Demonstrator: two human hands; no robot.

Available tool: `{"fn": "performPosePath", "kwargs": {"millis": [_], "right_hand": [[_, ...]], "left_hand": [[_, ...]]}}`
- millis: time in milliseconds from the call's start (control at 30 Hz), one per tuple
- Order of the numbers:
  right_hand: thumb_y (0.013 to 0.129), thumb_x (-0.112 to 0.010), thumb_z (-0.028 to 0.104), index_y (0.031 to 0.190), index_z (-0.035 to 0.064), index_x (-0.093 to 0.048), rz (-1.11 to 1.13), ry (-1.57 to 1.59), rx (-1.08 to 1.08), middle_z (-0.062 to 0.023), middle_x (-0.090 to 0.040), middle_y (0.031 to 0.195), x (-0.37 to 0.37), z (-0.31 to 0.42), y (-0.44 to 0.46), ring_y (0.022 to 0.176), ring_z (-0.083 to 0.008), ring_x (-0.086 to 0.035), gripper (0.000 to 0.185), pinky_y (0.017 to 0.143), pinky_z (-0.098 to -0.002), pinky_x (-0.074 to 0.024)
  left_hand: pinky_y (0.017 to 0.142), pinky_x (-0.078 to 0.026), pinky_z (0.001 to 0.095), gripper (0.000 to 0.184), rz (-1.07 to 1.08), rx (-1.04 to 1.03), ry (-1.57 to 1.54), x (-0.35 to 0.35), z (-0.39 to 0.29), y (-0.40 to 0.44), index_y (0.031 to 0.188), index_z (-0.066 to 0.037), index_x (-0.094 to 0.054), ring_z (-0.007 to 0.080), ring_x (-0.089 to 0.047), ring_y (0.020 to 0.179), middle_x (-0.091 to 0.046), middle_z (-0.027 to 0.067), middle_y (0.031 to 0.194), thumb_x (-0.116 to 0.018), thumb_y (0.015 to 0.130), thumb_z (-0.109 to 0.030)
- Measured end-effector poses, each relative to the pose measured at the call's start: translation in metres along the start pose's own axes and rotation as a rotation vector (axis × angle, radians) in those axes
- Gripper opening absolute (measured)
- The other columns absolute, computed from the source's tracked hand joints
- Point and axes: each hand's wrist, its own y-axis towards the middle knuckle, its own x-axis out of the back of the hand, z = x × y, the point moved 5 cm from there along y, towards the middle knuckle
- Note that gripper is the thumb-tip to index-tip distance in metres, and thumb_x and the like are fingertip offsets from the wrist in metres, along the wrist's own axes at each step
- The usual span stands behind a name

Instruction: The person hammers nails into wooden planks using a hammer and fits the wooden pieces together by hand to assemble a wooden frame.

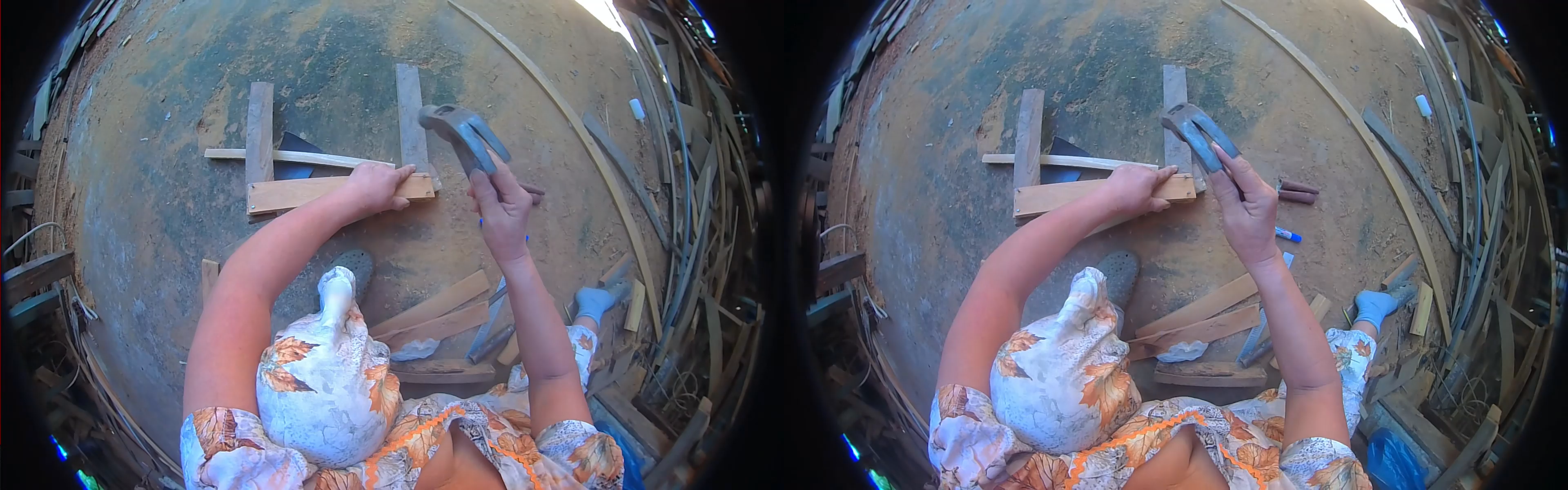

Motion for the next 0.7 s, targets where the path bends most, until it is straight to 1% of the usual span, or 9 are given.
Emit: {"fn": "performPosePath", "kwargs": {"millis": [67, 133, 167, 233, 267, 467, 600, 667, 700], "right_hand": [[0.089, -0.065, 0.011, 0.118, 0.0019, -0.062, -0.044, 0.004, 0.090, -0.0153, -0.067, 0.087, 0.001, -0.010, -0.002, 0.074, -0.0107, -0.060, 0.031, 0.065, -0.0265, -0.0466], [0.090, -0.063, 0.012, 0.117, 0.0019, -0.062, 0.030, -0.357, 0.261, -0.0180, -0.068, 0.090, 0.006, -0.060, -0.013, 0.074, -0.0196, -0.065, 0.029, 0.064, -0.0309, -0.0476], [0.090, -0.063, 0.012, 0.117, 0.0019, -0.062, 0.025, -0.362, 0.262, -0.0180, -0.068, 0.090, 0.013, -0.065, -0.014, 0.074, -0.0196, -0.065, 0.029, 0.064, -0.0309, -0.0476], [0.091, -0.062, 0.012, 0.115, 0.0014, -0.063, 0.117, -0.603, -0.101, -0.0215, -0.067, 0.094, 0.020, -0.094, -0.003, 0.075, -0.0285, -0.066, 0.027, 0.064, -0.0348, -0.0483], [0.092, -0.060, 0.013, 0.114, 0.0016, -0.063, 0.097, -0.515, -0.134, -0.0124, -0.068, 0.084, 0.028, -0.105, -0.004, 0.065, -0.0200, -0.062, 0.025, 0.059, -0.0317, -0.0465], [0.092, -0.061, 0.010, 0.120, 0.0025, -0.061, -0.025, 0.022, -0.245, 0.0061, -0.052, 0.074, 0.018, -0.037, -0.017, 0.062, -0.0042, -0.046, 0.029, 0.055, -0.0230, -0.0415], [0.091, -0.062, 0.009, 0.120, 0.0018, -0.061, -0.025, 0.057, -0.081, -0.0001, -0.062, 0.078, 0.009, -0.029, -0.017, 0.065, -0.0091, -0.055, 0.030, 0.057, -0.0259, -0.0447], [0.090, -0.062, 0.010, 0.119, 0.0016, -0.061, 0.057, -0.296, 0.178, -0.0103, -0.068, 0.085, 0.006, -0.063, -0.019, 0.071, -0.0162, -0.064, 0.030, 0.060, -0.0299, -0.0474], [0.090, -0.062, 0.010, 0.119, 0.0016, -0.061, 0.054, -0.300, 0.182, -0.0103, -0.068, 0.085, 0.010, -0.069, -0.017, 0.071, -0.0162, -0.064, 0.030, 0.060, -0.0299, -0.0474]], "left_hand": [[0.082, -0.048, 0.0453, 0.076, 0.033, 0.014, 0.010, 0.003, -0.002, -0.001, 0.143, -0.011, -0.039, 0.0359, -0.063, 0.094, -0.066, 0.0193, 0.097, -0.067, 0.078, -0.039], [0.082, -0.048, 0.0451, 0.076, 0.037, 0.011, -0.004, 0.002, -0.001, 0.000, 0.143, -0.011, -0.039, 0.0360, -0.063, 0.094, -0.066, 0.0192, 0.098, -0.067, 0.078, -0.039], [0.083, -0.048, 0.0449, 0.076, 0.044, 0.007, -0.013, 0.001, -0.002, 0.001, 0.143, -0.012, -0.039, 0.0361, -0.062, 0.095, -0.066, 0.0191, 0.098, -0.067, 0.078, -0.039], [0.083, -0.048, 0.0446, 0.076, 0.004, 0.004, 0.000, 0.008, 0.003, 0.003, 0.143, -0.012, -0.039, 0.0361, -0.062, 0.095, -0.066, 0.0191, 0.099, -0.067, 0.078, -0.039], [0.084, -0.048, 0.0444, 0.076, -0.009, -0.006, -0.004, 0.002, 0.001, -0.002, 0.143, -0.012, -0.039, 0.0362, -0.062, 0.096, -0.066, 0.0191, 0.101, -0.067, 0.078, -0.039], [0.086, -0.048, 0.0438, 0.072, -0.015, -0.006, -0.023, 0.002, 0.001, -0.002, 0.137, -0.009, -0.046, 0.0343, -0.062, 0.099, -0.065, 0.0187, 0.104, -0.068, 0.075, -0.039], [0.086, -0.048, 0.0439, 0.072, -0.008, -0.006, -0.015, 0.001, 0.003, 0.000, 0.138, -0.009, -0.045, 0.0343, -0.062, 0.099, -0.065, 0.0188, 0.104, -0.068, 0.076, -0.039], [0.087, -0.047, 0.0443, 0.078, 0.020, 0.008, -0.018, 0.000, 0.003, 0.001, 0.144, -0.013, -0.038, 0.0358, -0.062, 0.098, -0.065, 0.0194, 0.103, -0.067, 0.077, -0.039], [0.087, -0.047, 0.0443, 0.078, 0.015, 0.004, -0.018, 0.000, 0.000, 0.001, 0.144, -0.013, -0.038, 0.0358, -0.062, 0.098, -0.065, 0.0194, 0.103, -0.067, 0.077, -0.039]]}}
